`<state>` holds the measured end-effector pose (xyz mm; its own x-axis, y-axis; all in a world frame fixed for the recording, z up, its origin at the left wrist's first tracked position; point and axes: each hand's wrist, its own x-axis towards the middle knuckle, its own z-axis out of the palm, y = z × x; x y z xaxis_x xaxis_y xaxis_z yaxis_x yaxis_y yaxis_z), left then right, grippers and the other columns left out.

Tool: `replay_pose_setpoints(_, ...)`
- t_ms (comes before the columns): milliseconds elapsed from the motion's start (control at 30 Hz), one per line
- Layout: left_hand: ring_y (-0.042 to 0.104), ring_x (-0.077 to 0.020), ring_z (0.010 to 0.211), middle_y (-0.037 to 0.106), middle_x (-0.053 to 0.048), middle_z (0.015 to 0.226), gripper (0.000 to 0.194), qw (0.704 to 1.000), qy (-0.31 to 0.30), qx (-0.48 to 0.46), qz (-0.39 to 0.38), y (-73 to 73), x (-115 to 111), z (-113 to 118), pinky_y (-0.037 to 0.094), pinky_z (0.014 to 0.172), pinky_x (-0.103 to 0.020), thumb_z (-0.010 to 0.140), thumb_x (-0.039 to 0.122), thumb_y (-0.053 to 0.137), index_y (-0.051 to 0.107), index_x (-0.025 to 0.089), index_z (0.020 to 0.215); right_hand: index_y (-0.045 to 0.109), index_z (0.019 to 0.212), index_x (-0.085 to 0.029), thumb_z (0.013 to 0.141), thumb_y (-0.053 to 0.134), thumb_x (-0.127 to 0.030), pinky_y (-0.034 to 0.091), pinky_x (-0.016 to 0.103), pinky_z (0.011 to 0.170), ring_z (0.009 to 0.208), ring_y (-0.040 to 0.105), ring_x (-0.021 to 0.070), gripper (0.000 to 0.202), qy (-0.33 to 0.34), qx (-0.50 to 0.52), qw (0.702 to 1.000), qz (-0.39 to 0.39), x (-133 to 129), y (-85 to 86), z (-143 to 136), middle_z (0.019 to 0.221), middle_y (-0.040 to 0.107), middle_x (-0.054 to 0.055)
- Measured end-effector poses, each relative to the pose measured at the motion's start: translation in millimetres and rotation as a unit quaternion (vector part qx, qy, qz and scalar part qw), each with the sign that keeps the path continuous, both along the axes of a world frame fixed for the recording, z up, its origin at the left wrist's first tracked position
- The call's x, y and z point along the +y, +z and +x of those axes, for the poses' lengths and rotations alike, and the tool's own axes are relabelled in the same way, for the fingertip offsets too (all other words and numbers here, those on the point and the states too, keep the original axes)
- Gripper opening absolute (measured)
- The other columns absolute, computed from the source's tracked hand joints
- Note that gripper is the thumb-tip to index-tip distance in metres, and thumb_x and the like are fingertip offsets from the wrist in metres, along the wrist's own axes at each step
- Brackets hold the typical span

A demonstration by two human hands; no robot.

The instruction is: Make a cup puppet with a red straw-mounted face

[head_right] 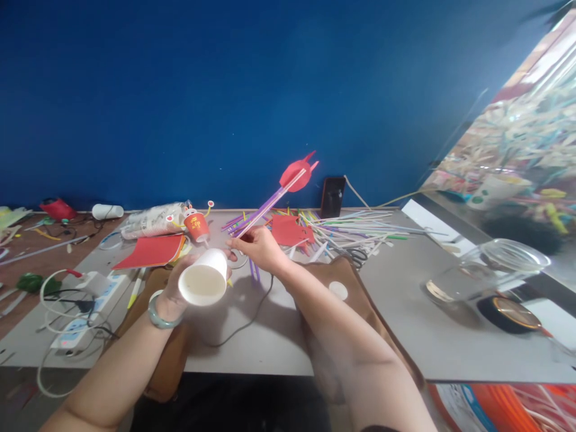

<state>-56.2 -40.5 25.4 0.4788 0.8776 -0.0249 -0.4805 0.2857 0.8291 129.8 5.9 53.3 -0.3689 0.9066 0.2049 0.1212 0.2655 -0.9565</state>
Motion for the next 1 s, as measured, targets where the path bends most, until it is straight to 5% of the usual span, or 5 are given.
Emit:
replay_pose_setpoints(267, 0.071, -0.0276, 0.080, 0.073, -0.009, 0.082, 0.050, 0.999, 0.026, 0.015, 0.016, 0.7, -4.9, 6.7, 0.056, 0.068, -0.033, 0.068, 0.039, 0.074, 0.070, 0.011, 0.108, 0.069, 0.072, -0.014, 0.073, 0.075, -0.037, 0.039, 0.025, 0.048, 0.050, 0.049, 0.0098, 0.023, -0.036, -0.023, 0.999, 0.016, -1.6, -2.8, -3.1, 0.054, 0.058, -0.002)
replay_pose_setpoints(467, 0.068, -0.0242, 0.083, 0.074, -0.012, 0.093, 0.039, 0.995, 0.054, 0.058, 0.057, -12.9, -1.7, 5.5, 0.051, 0.062, -0.026, 0.072, 0.037, 0.071, 0.074, 0.012, 0.102, 0.053, 0.128, -0.015, 0.068, 0.077, -0.025, 0.039, 0.021, 0.043, 0.042, 0.050, 0.0078, 0.066, -0.007, 0.078, 0.996, -0.051, 3.4, -6.4, -3.8, 0.057, 0.062, -0.008)
replay_pose_setpoints(600, 0.065, -0.0224, 0.090, 0.071, -0.010, 0.111, 0.039, 0.984, 0.085, 0.107, 0.115, -23.4, 0.0, 5.1, 0.050, 0.066, -0.025, 0.075, 0.033, 0.070, 0.073, 0.015, 0.109, 0.056, 0.111, -0.016, 0.069, 0.074, -0.021, 0.046, 0.020, 0.049, 0.049, 0.058, 0.0074, 0.047, 0.044, 0.104, 0.990, -0.079, 8.6, -6.9, -0.1, 0.072, 0.073, -0.001)
replay_pose_setpoints(800, 0.055, -0.0289, 0.123, 0.060, -0.012, 0.129, 0.044, 0.885, 0.184, 0.240, 0.353, -36.1, -0.3, 9.7, 0.044, 0.105, -0.038, 0.075, 0.021, 0.073, 0.068, 0.021, 0.118, 0.065, 0.085, -0.015, 0.063, 0.080, -0.022, 0.049, 0.021, 0.054, 0.053, 0.059, 0.0079, 0.027, 0.040, 0.107, 0.990, -0.077, 14.1, -8.0, 2.8, 0.064, 0.069, -0.003)
replay_pose_setpoints(1000, 0.052, -0.0320, 0.126, 0.058, -0.014, 0.131, 0.050, 0.844, 0.209, 0.281, 0.405, -38.3, -4.3, 14.7, 0.038, 0.111, -0.043, 0.072, 0.017, 0.075, 0.067, 0.020, 0.121, 0.069, 0.089, -0.015, 0.056, 0.087, -0.025, 0.054, 0.024, 0.060, 0.063, 0.066, 0.0119, 0.039, 0.042, 0.139, 0.986, -0.083, 16.6, -8.9, 5.2, 0.071, 0.072, -0.001)
